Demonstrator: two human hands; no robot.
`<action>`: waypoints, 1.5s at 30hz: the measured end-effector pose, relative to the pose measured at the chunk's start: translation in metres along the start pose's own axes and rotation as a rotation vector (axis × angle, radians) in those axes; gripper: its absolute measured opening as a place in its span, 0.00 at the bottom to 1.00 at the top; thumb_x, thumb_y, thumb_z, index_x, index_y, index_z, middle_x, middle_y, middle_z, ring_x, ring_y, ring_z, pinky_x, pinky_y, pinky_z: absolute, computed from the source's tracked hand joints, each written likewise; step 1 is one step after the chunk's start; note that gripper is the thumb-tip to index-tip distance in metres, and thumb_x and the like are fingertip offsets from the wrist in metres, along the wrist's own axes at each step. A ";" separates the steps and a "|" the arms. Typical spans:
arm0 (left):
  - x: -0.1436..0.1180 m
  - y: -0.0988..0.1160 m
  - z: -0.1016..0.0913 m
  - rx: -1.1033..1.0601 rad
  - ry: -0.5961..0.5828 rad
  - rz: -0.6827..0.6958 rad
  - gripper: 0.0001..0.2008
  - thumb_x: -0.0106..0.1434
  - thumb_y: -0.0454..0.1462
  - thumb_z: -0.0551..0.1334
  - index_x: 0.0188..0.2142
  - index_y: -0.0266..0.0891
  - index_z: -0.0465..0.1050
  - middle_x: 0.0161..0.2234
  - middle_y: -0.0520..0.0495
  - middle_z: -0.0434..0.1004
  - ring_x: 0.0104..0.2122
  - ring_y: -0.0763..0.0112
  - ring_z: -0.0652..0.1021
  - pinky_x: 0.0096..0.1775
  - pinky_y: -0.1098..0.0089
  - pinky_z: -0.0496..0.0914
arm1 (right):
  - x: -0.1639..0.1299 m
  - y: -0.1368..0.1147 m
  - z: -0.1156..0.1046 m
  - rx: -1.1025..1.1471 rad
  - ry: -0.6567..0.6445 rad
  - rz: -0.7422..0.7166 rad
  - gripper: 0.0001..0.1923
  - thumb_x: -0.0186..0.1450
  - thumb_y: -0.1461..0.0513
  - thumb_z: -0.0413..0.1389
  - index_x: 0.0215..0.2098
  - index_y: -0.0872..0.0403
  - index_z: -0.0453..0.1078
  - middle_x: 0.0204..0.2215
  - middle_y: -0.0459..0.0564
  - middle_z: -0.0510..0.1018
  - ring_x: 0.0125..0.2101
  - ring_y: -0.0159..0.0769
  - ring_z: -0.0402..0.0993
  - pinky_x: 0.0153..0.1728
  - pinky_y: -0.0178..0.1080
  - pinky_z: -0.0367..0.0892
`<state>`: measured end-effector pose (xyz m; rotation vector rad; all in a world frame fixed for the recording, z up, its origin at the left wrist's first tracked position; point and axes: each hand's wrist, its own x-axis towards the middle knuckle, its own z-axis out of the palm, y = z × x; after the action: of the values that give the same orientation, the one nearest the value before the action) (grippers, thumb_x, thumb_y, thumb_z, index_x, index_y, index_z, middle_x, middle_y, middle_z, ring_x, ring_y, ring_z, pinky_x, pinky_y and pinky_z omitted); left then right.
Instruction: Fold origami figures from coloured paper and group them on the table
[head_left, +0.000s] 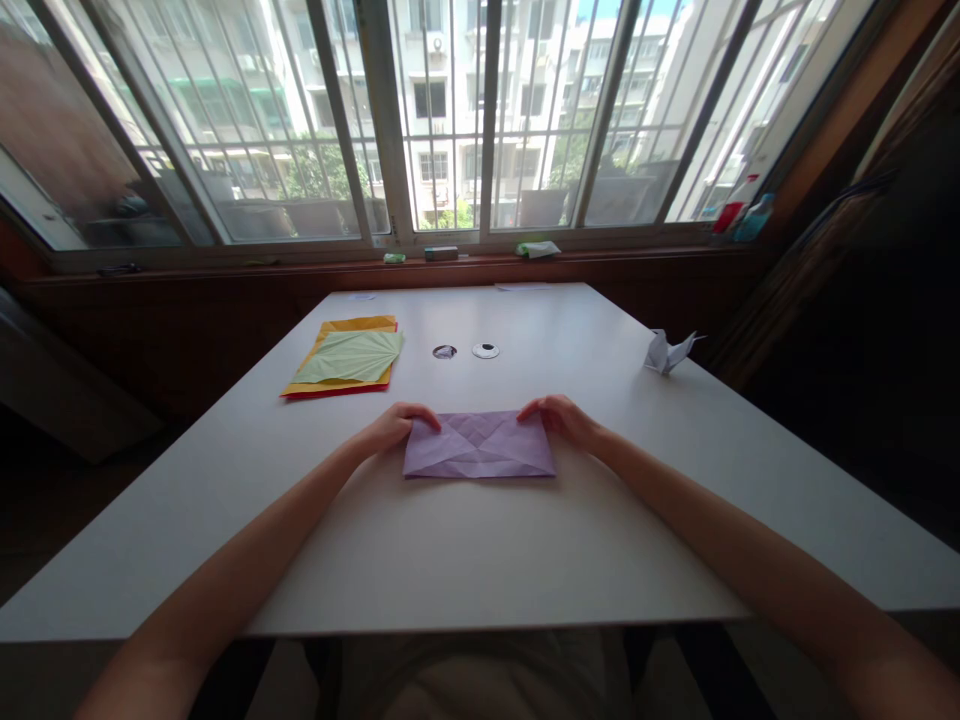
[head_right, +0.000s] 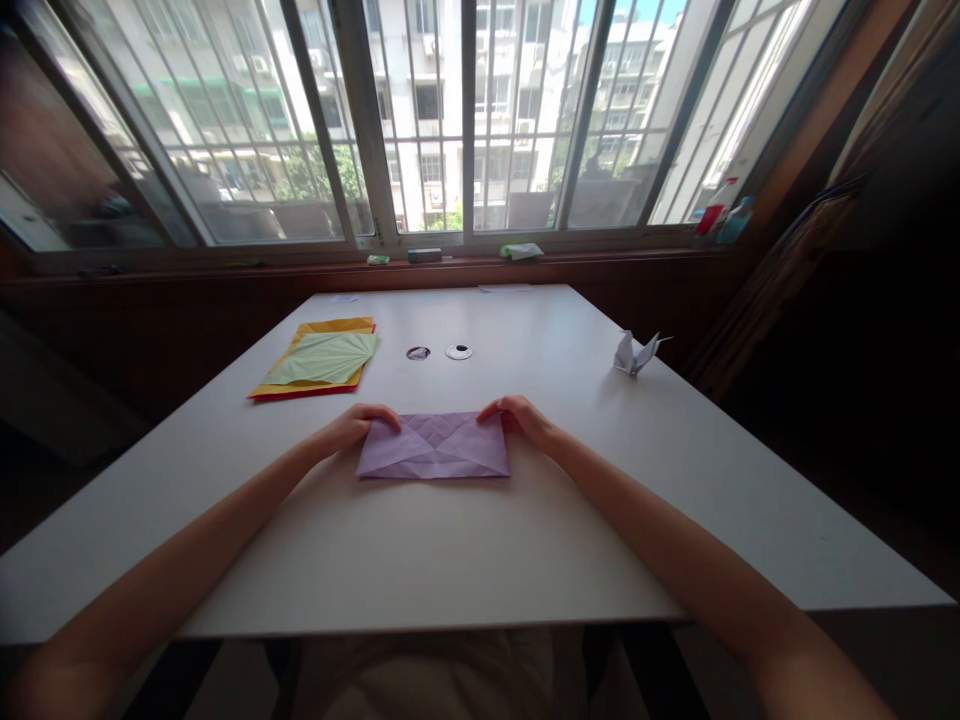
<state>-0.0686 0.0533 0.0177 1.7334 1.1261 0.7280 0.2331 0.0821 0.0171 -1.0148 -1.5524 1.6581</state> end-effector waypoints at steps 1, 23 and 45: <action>-0.001 0.003 -0.001 0.030 -0.013 0.021 0.18 0.40 0.28 0.50 0.28 0.35 0.75 0.35 0.47 0.75 0.38 0.64 0.71 0.40 0.69 0.64 | 0.000 0.000 0.000 -0.053 0.022 0.000 0.16 0.53 0.55 0.50 0.25 0.59 0.73 0.25 0.51 0.75 0.25 0.33 0.68 0.27 0.34 0.62; -0.015 0.017 0.060 0.752 -0.027 0.429 0.18 0.62 0.39 0.49 0.52 0.41 0.61 0.52 0.46 0.64 0.53 0.67 0.63 0.53 0.65 0.58 | -0.008 0.014 0.040 -0.818 0.392 -0.462 0.15 0.53 0.65 0.53 0.40 0.54 0.66 0.29 0.47 0.72 0.27 0.33 0.67 0.32 0.36 0.63; -0.010 0.015 0.053 0.696 0.019 0.472 0.14 0.62 0.36 0.49 0.44 0.42 0.68 0.47 0.47 0.70 0.49 0.68 0.67 0.50 0.65 0.61 | -0.018 0.010 0.049 -1.080 -0.034 -0.689 0.10 0.61 0.60 0.50 0.39 0.52 0.69 0.36 0.52 0.73 0.38 0.36 0.68 0.38 0.38 0.64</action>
<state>-0.0231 0.0219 0.0094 2.6437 1.0589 0.6672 0.1999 0.0411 0.0089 -0.7369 -2.4993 0.3014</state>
